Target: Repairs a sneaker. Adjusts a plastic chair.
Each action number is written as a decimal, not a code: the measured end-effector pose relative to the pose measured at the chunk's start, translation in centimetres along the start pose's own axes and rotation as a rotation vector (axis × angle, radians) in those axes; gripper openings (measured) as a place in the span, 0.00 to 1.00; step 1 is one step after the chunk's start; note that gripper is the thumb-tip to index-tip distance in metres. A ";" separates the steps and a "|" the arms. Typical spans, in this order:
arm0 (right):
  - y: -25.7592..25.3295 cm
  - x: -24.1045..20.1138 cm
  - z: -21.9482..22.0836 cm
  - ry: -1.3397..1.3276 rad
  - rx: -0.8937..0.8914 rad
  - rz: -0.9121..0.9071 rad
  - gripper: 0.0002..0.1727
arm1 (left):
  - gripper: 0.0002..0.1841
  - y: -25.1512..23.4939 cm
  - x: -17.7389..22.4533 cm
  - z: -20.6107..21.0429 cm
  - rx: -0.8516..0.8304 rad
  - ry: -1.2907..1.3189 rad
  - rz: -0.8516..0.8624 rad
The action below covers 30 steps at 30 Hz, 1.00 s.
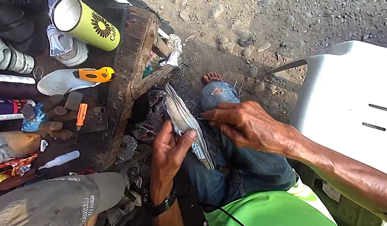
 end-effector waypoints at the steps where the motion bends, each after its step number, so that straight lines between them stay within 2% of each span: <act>1: -0.1 0.0 0.0 0.002 -0.006 0.001 0.19 | 0.17 0.0 0.2 -0.1 -0.007 0.009 -0.026; 3: -0.2 0.0 -0.1 -0.004 -0.015 0.005 0.19 | 0.14 0.3 0.6 -0.1 -0.007 0.031 -0.076; 6: -0.3 0.1 -0.2 -0.005 -0.037 0.012 0.19 | 0.10 0.7 0.6 0.6 0.109 0.092 -0.127; 12: -0.5 -0.1 -0.2 0.023 -0.035 0.018 0.19 | 0.07 1.1 0.1 1.5 0.239 0.169 -0.102; 21: -1.2 -0.4 -0.9 0.179 -0.093 -0.060 0.19 | 0.09 1.3 -0.7 2.4 0.314 0.181 -0.013; 30: -3.9 -0.9 -2.8 0.356 -0.313 -0.215 0.16 | 0.10 1.2 -0.9 3.3 0.366 0.148 0.046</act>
Point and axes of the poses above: each hand's wrist, its own y-axis away from the middle knuckle, its own z-axis out of the palm, x = y × z, the point moved 1 cm from there along -y, towards the middle knuckle, and after that the axes turned 4 degrees about x, right-handed, at the moved point
